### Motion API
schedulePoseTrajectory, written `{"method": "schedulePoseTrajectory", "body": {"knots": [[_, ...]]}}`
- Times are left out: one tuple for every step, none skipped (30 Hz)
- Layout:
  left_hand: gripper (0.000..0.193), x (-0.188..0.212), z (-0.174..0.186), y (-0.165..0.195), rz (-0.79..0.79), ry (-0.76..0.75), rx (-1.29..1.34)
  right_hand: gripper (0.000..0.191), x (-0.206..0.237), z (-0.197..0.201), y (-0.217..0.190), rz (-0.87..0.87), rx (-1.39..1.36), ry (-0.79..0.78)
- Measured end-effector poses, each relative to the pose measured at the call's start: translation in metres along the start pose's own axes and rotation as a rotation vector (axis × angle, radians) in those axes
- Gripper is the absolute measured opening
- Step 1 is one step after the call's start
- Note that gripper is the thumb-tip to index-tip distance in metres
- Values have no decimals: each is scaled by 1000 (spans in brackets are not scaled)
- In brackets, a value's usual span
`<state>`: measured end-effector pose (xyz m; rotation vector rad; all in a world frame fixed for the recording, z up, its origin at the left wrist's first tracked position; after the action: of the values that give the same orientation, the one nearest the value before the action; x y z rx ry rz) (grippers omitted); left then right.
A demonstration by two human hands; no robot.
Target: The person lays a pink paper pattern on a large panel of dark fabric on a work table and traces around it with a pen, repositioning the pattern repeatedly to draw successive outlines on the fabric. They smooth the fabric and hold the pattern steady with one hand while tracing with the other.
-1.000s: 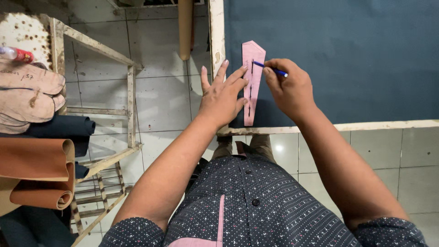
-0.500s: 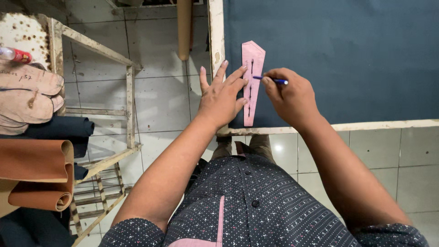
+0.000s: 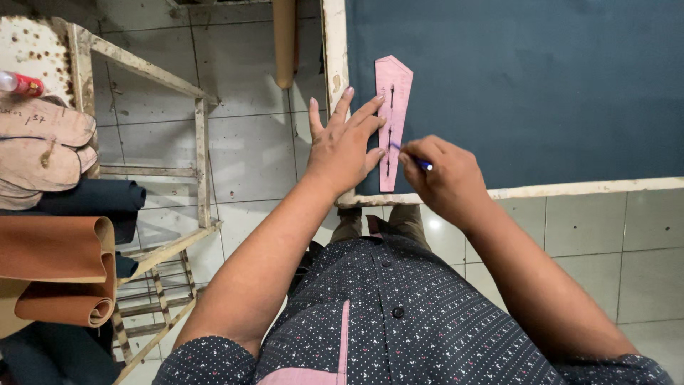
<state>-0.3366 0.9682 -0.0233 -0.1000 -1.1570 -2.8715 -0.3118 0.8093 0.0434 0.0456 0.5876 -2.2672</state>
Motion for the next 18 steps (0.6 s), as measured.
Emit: {"method": "schedulePoseTrajectory", "body": {"knots": [[47, 0, 0, 0, -5, 7, 0, 9, 4, 0, -1, -4, 0, -29], [47, 0, 0, 0, -9, 12, 2, 10, 5, 0, 1, -45, -30, -34], [47, 0, 1, 0, -15, 15, 5, 11, 8, 0, 4, -89, -59, -39], [47, 0, 1, 0, -23, 17, 8, 11, 11, 1, 7, -135, -87, -43], [48, 0, 1, 0, -22, 12, 9, 11, 13, 0, 9, -164, -93, -62], [48, 0, 1, 0, -19, 8, 9, 11, 17, -1, 11, -191, -99, -82], [49, 0, 1, 0, -16, 3, 11, 11, 20, -3, 12, -219, -105, -102], [49, 0, 1, 0, -15, 1, 12, 11, 21, -2, 11, -204, -115, -83], [48, 0, 1, 0, -13, 1, 12, 11, 23, -1, 10, -188, -126, -63], [48, 0, 1, 0, -10, 2, 12, 11, 24, -1, 9, -170, -138, -43], [48, 0, 1, -1, -9, 5, 15, 11, 24, -2, 9, -158, -142, -45], [48, 1, 1, -1, -9, 5, 19, 11, 25, -2, 7, -148, -147, -46], [48, 1, 0, -1, -9, 6, 23, 10, 25, -2, 6, -138, -150, -48], [48, 1, 0, -1, -11, 7, 19, 10, 26, -1, 3, -104, -133, -40], [48, 1, -1, -1, -13, 11, 15, 11, 26, -1, 0, -68, -116, -31], [48, 1, -1, -1, -15, 14, 9, 11, 27, -1, -4, -32, -100, -22], [48, 2, -1, -1, -16, 14, 8, 9, 30, -1, -7, -15, -75, -25], [48, 2, -2, 0, -17, 15, 8, 9, 33, -2, -12, 2, -50, -28]]}}
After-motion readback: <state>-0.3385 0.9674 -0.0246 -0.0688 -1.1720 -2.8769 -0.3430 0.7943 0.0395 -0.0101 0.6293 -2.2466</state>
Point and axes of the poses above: each hand's wrist, its own x-axis away from the middle knuckle, its own z-axis out of the back of the hand, y = z × x, the point moved 6 cm from there along -x, towards the middle knuckle, and after that the axes turned 13 degrees about x, right-handed, at the moved point
